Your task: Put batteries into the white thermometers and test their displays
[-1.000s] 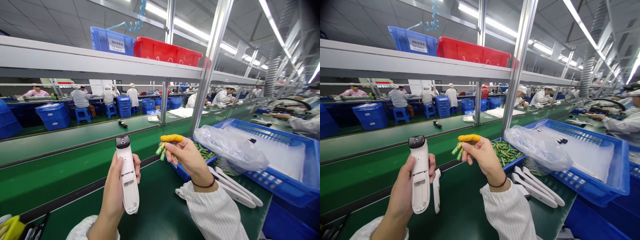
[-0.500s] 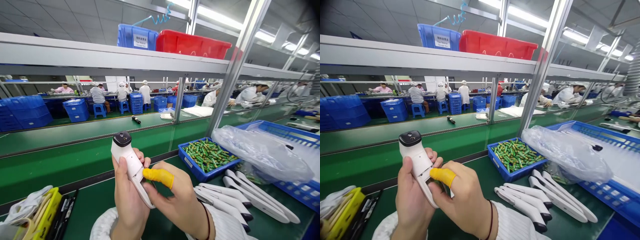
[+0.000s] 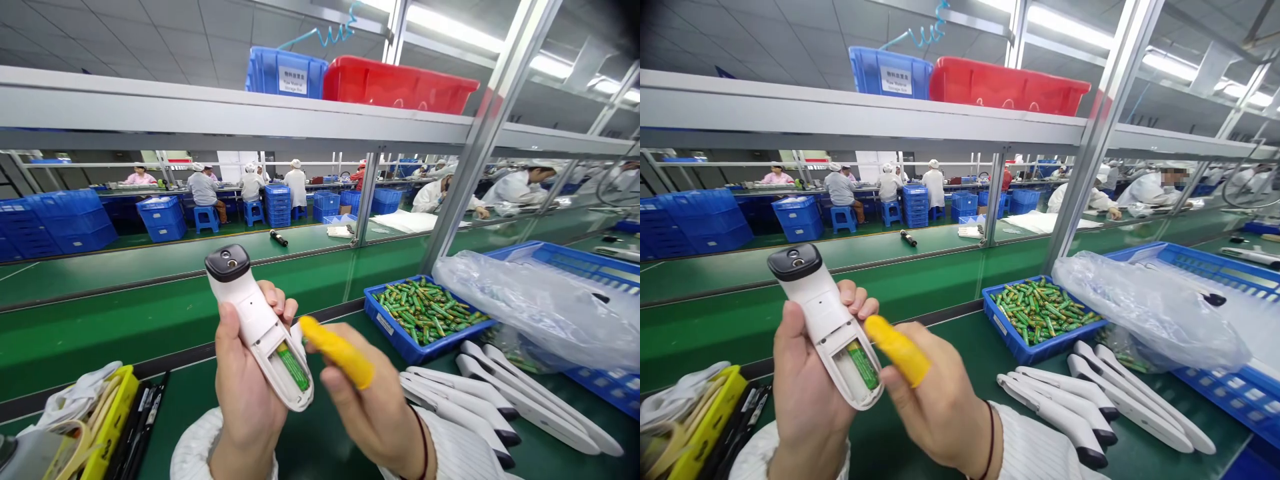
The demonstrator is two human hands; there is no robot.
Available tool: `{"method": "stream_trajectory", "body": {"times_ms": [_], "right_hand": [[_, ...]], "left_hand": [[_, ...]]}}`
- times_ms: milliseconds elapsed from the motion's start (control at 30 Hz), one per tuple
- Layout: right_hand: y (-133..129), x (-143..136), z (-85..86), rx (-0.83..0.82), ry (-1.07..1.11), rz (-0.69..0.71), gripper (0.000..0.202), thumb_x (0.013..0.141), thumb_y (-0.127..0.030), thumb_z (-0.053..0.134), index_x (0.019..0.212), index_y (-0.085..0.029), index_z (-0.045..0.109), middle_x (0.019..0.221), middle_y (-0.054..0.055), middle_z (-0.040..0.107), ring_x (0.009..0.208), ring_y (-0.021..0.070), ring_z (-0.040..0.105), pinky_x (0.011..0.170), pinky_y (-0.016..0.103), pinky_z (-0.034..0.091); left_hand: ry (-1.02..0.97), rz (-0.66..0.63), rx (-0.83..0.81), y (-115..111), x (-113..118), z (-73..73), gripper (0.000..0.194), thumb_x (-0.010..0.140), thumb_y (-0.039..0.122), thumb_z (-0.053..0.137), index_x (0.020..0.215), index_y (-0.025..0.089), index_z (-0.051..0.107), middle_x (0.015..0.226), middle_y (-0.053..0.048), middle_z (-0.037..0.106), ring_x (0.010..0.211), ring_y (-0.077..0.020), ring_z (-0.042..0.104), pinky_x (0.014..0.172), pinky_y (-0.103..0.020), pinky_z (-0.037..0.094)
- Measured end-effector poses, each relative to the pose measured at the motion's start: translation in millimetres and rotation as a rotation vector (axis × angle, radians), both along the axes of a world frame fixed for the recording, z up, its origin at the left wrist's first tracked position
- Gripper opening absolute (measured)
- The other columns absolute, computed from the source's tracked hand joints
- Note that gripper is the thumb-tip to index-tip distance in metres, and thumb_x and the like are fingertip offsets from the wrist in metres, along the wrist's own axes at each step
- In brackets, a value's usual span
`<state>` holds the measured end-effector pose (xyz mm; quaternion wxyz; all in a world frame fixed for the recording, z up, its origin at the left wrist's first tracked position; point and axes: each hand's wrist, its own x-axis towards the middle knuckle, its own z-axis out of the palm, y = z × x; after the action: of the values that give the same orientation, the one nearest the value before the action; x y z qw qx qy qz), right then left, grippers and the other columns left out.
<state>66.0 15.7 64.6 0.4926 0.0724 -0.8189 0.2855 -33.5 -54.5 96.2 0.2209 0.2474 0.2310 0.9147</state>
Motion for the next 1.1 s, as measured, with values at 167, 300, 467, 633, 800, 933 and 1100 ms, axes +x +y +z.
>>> {"method": "stream_trajectory", "body": {"times_ms": [167,300,467,633,800,933,1100], "right_hand": [[-8,1,-8.7,-0.479,0.243,0.095,0.021,0.098,-0.019,0.043,0.102,-0.025,0.062,0.085,0.003,0.063,0.052,0.009,0.055,0.047,0.021,0.047],[-13,-2,-16.6,-0.432,0.205,0.167,0.016,0.094,-0.019,0.052,0.098,-0.022,0.068,0.078,0.002,0.061,0.057,0.0101,0.059,0.051,0.022,0.047],[-9,-6,-9.1,-0.455,0.032,0.401,0.016,0.09,-0.02,0.059,0.101,-0.024,0.069,0.082,0.003,0.064,0.058,0.0101,0.057,0.054,0.022,0.048],[-1,-7,3.2,-0.412,-0.173,0.4,0.011,0.086,-0.025,0.065,0.096,-0.022,0.067,0.101,0.005,0.058,0.08,0.0133,0.056,0.067,0.023,0.047],[-1,-9,-3.7,-0.603,-0.4,0.38,0.037,0.078,-0.047,0.071,0.096,-0.02,0.054,0.086,0.001,0.048,0.069,0.0111,0.045,0.057,0.021,0.039],[-7,-10,-1.7,-0.733,-0.427,0.456,0.044,0.077,-0.055,0.067,0.087,-0.018,0.046,0.075,-0.002,0.043,0.064,0.0096,0.039,0.055,0.02,0.035],[-6,-7,-0.3,-0.589,-0.409,0.34,0.031,0.085,-0.044,0.062,0.083,-0.018,0.045,0.073,-0.003,0.044,0.063,0.0098,0.038,0.056,0.021,0.034]], "left_hand": [[0.076,0.087,0.069,6,2,-3.1,0.023,0.093,0.038,0.043,0.091,0.019,0.055,0.075,-0.002,0.048,0.067,-0.013,0.044,0.063,-0.021,0.048],[0.099,0.097,0.069,11,6,-7.7,0.022,0.093,0.038,0.043,0.098,0.019,0.053,0.076,-0.003,0.05,0.067,-0.0134,0.044,0.061,-0.022,0.047],[0.03,0.138,0.074,11,4,-8.1,0.024,0.093,0.038,0.041,0.089,0.017,0.053,0.075,-0.002,0.048,0.066,-0.0127,0.044,0.061,-0.021,0.047],[0.008,0.128,0.042,8,-1,-4.7,0.036,0.089,0.049,0.045,0.078,0.015,0.052,0.074,-0.001,0.044,0.065,-0.0113,0.042,0.058,-0.019,0.046],[0.101,0.099,0.023,5,-1,-3.2,0.033,0.087,0.048,0.051,0.076,0.017,0.052,0.073,0.0,0.046,0.063,-0.0111,0.043,0.057,-0.019,0.047],[0.101,0.004,-0.053,7,1,-6.6,0.034,0.09,0.048,0.045,0.076,0.018,0.053,0.071,0.0,0.046,0.061,-0.0106,0.043,0.055,-0.018,0.046],[0.126,0.04,-0.064,15,-1,-12.8,0.035,0.092,0.048,0.042,0.077,0.02,0.054,0.072,0.001,0.048,0.059,-0.0092,0.043,0.054,-0.017,0.044]]}}
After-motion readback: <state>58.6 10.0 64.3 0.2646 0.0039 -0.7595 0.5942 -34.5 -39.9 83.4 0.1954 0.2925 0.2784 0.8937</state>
